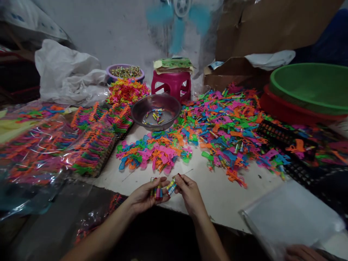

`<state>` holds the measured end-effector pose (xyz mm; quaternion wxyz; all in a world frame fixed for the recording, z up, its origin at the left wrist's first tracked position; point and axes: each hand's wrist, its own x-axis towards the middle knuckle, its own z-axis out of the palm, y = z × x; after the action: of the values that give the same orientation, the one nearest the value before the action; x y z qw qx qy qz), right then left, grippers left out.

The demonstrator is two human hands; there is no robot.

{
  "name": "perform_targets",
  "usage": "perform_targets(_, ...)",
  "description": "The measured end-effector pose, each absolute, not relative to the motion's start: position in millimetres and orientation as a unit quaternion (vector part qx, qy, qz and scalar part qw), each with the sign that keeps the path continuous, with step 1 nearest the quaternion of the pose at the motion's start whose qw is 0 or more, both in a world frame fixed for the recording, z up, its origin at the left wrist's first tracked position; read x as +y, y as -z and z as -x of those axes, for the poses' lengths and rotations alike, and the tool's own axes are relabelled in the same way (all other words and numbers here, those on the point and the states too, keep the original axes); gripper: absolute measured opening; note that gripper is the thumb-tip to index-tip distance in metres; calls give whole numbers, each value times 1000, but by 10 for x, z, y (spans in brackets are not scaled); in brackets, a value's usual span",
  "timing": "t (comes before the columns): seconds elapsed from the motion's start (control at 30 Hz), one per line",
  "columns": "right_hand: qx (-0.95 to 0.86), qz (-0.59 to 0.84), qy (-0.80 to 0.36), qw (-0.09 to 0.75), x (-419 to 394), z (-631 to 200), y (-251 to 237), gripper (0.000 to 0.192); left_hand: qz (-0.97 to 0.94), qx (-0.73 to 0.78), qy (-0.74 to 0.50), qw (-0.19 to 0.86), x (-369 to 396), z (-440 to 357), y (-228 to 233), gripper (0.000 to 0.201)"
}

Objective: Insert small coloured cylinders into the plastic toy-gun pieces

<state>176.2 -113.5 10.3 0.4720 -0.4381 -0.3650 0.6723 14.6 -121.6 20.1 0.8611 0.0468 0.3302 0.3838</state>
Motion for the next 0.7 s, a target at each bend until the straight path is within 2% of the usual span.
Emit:
perform_targets(0.1,-377,444,-663,470,-1124,-1762,-83,23,-50,344,-373,860,-1222,-162,-220,13)
perform_targets(0.23,-434,489,-567,501,-1123,-1769,-116,25,-46,359,-373,855,-1221,-170,-221,14)
perform_targets(0.33,-481,508,-520,490,-1131,-1768,-148,26,-53,355,-380,852,-1210,-160,-225,16)
perform_targets(0.7,-485,484,-596,419,-1128,-1790,-209,32,-64,370,-370,850,-1212,-134,-133,20)
